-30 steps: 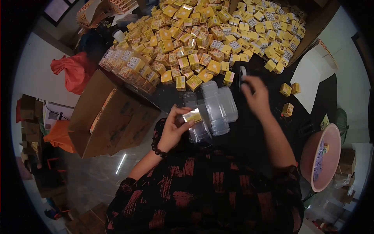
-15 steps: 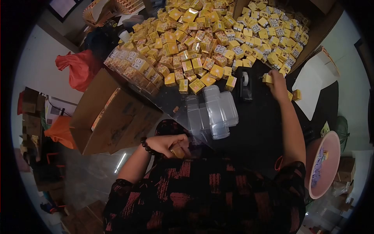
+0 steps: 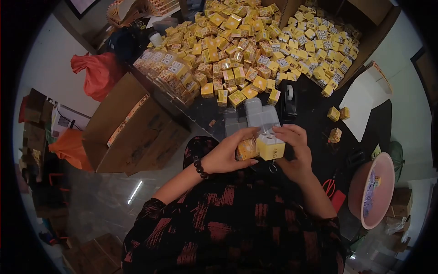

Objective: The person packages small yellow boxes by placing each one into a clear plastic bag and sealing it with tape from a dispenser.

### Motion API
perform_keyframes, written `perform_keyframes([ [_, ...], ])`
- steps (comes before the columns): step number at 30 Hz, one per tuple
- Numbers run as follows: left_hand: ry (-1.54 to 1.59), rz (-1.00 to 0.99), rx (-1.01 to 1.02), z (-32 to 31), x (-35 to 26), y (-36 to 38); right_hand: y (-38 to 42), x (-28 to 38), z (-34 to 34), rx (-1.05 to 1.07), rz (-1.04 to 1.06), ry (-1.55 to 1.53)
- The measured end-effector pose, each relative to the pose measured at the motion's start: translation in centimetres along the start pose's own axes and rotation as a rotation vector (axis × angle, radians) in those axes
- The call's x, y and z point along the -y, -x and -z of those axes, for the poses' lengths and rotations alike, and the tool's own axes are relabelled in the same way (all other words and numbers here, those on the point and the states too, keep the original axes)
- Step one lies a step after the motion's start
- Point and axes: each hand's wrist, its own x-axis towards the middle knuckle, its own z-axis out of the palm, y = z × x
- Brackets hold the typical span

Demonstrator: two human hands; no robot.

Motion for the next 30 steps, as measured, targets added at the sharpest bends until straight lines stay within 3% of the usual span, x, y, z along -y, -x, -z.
perform_keyframes([
  [4,-0.074,-0.066,0.011,0.7,-0.7,1.0,-0.3,1.4,-0.6,0.151,0.079,0.105],
  [7,0.073,0.012,0.014,0.8,-0.5,1.7,-0.8,2.5,-0.7,0.231,0.091,0.141],
  [14,0.291,0.044,-0.01,0.5,-0.8,2.4,-0.8,3.0,-1.8,0.161,0.352,0.289],
  [17,0.243,0.023,-0.004,0.4,-0.8,2.4,-0.6,2.3,-2.3,0.087,0.3,0.198],
  [19,0.208,0.003,0.0,0.5,-0.8,2.4,-0.8,2.2,-2.5,0.051,0.071,0.002],
  [20,0.238,0.059,0.026,0.6,-1.0,2.4,-1.0,2.3,-2.3,0.052,0.071,0.002],
  [22,0.267,0.114,0.047,0.5,-0.7,2.6,-1.6,2.8,-1.7,0.204,0.277,0.144],
  [26,0.781,0.105,0.041,-0.2,0.5,3.0,-0.2,2.8,-3.3,0.067,0.098,0.02],
  [27,0.989,0.135,0.05,-0.3,0.4,3.0,0.2,2.4,-4.3,-0.004,-0.102,-0.319],
  [28,0.99,0.136,0.048,-0.2,0.3,3.0,0.6,1.9,-4.9,-0.077,-0.304,-0.657],
  [30,0.943,0.36,0.059,-0.1,-0.1,2.9,1.2,1.0,-5.1,0.017,-0.228,-0.626],
])
